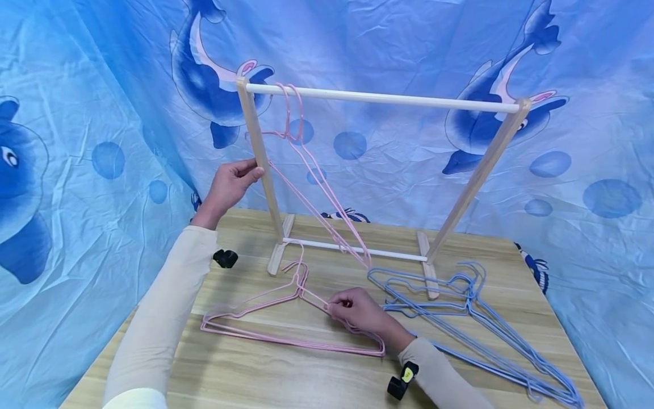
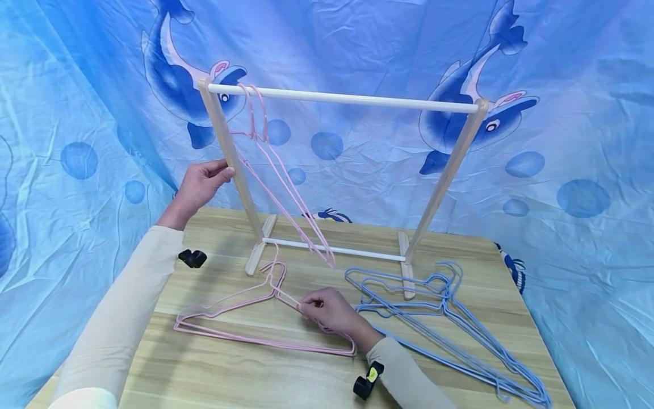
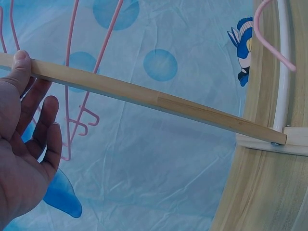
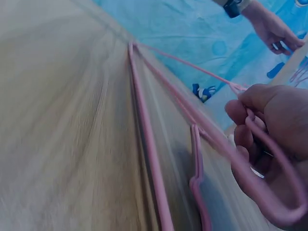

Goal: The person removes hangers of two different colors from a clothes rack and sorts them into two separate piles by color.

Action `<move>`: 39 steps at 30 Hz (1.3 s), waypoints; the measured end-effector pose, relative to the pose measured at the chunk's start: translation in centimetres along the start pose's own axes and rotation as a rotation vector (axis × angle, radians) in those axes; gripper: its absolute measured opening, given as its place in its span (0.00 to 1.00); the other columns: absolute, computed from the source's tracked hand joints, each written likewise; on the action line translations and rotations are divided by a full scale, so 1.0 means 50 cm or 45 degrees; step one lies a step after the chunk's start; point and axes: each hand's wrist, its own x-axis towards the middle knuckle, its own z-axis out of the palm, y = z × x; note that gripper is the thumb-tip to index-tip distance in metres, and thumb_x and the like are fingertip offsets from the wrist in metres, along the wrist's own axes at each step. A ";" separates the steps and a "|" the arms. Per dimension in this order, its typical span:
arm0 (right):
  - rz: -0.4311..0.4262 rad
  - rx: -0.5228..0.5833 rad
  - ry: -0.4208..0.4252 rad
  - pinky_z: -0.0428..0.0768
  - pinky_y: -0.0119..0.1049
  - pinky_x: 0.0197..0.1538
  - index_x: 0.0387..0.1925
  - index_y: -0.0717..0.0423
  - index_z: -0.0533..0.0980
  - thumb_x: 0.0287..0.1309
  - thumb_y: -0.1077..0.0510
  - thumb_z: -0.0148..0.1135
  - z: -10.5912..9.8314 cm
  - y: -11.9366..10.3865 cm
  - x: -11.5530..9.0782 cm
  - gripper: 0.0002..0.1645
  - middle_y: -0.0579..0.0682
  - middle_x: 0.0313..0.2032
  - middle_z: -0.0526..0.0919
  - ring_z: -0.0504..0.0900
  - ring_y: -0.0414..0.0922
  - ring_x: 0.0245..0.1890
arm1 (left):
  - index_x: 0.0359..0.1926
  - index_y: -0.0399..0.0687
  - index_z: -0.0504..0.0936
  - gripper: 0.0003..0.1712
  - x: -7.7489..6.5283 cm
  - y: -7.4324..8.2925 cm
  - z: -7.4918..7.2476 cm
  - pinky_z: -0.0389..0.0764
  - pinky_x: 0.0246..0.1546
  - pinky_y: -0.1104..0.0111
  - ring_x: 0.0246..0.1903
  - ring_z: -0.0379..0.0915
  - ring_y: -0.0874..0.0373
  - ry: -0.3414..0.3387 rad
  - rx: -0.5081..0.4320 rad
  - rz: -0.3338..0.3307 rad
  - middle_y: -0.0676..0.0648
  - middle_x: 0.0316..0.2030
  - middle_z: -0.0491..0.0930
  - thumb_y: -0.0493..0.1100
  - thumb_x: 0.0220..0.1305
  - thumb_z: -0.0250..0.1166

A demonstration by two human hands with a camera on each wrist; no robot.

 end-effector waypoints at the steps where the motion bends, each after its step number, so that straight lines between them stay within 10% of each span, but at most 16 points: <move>1: -0.008 -0.067 0.010 0.69 0.25 0.20 0.41 0.64 0.87 0.69 0.56 0.65 -0.001 0.002 0.001 0.14 0.47 0.22 0.81 0.72 0.33 0.17 | 0.66 0.49 0.81 0.25 0.001 -0.001 0.000 0.77 0.64 0.54 0.60 0.78 0.50 0.000 0.000 0.002 0.39 0.61 0.81 0.53 0.74 0.62; 17: -0.129 -0.534 0.205 0.80 0.26 0.32 0.35 0.48 0.90 0.64 0.53 0.71 0.018 0.033 0.014 0.06 0.34 0.26 0.86 0.79 0.28 0.25 | 0.65 0.48 0.81 0.25 0.000 -0.003 -0.001 0.78 0.64 0.55 0.60 0.79 0.50 0.006 -0.001 0.012 0.39 0.60 0.81 0.54 0.74 0.62; 39: -0.109 -0.554 0.135 0.78 0.27 0.30 0.38 0.50 0.90 0.61 0.54 0.74 0.021 0.040 0.014 0.06 0.34 0.26 0.83 0.77 0.30 0.25 | 0.66 0.49 0.81 0.24 -0.002 0.001 0.001 0.78 0.63 0.56 0.60 0.79 0.51 0.006 -0.019 0.005 0.39 0.61 0.81 0.53 0.74 0.62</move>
